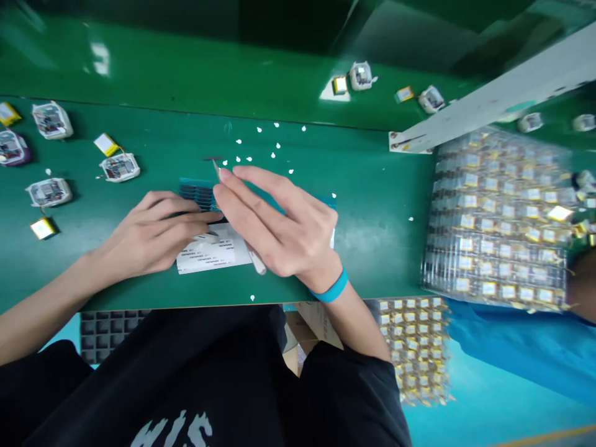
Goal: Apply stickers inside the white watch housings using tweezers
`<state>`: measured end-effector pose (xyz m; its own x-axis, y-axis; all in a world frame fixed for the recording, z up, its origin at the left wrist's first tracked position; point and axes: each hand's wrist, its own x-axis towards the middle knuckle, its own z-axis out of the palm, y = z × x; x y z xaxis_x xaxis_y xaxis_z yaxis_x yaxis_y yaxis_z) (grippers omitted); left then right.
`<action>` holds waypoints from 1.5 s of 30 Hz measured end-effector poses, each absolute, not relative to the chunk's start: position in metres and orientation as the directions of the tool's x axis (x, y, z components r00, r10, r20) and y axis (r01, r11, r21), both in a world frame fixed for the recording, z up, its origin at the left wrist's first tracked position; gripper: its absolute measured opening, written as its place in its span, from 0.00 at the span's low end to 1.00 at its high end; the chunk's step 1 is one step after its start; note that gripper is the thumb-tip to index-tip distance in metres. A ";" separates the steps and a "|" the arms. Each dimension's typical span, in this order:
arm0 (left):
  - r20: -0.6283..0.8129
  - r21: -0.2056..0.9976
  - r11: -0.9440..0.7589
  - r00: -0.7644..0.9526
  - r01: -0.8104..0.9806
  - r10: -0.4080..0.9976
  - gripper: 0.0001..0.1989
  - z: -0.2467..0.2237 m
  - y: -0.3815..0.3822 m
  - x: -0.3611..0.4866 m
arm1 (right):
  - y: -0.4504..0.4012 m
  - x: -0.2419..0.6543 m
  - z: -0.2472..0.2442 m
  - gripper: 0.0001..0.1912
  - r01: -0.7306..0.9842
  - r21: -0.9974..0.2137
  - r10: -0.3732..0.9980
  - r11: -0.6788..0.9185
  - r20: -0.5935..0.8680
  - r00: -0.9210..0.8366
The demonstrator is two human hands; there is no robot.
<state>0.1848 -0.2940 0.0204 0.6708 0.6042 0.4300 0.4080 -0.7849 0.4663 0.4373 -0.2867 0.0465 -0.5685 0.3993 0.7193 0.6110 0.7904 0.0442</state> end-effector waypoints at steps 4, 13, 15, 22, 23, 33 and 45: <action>0.238 0.971 -0.236 -0.040 0.042 0.970 0.09 0.034 -0.294 0.188 | -0.286 0.429 0.062 0.12 0.597 0.067 0.336 0.799 0.774 -0.536; -0.351 0.884 0.319 -0.032 -0.342 0.936 0.10 0.037 -0.281 0.188 | -0.301 0.416 0.048 0.13 0.465 -0.001 0.361 0.885 0.631 -0.686; -0.305 0.915 0.265 -0.091 -0.304 0.948 0.09 0.034 -0.283 0.189 | -0.300 0.414 0.045 0.12 0.453 -0.006 0.358 0.891 0.622 -0.696; -0.389 0.881 0.330 -0.122 -0.339 0.913 0.08 0.035 -0.289 0.192 | -0.300 0.411 0.040 0.13 0.423 -0.025 0.346 0.906 0.619 -0.705; -0.395 0.877 0.336 -0.120 -0.343 0.911 0.08 0.035 -0.290 0.193 | -0.300 0.411 0.040 0.13 0.422 -0.023 0.345 0.906 0.616 -0.708; -0.389 0.875 0.335 -0.098 -0.348 0.916 0.10 0.035 -0.294 0.195 | -0.303 0.404 0.031 0.12 0.427 0.068 0.290 0.902 0.637 -0.714; -0.355 0.912 0.330 -0.064 -0.243 0.933 0.11 0.037 -0.296 0.196 | -0.308 0.406 0.035 0.13 0.396 0.041 0.301 0.917 0.581 -0.756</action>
<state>0.1957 -0.2961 0.0373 -0.0638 0.9328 -0.3547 -0.2425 0.3303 0.9122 0.4059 -0.3078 0.0348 -0.7559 0.3009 0.5814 0.3963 0.9172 0.0407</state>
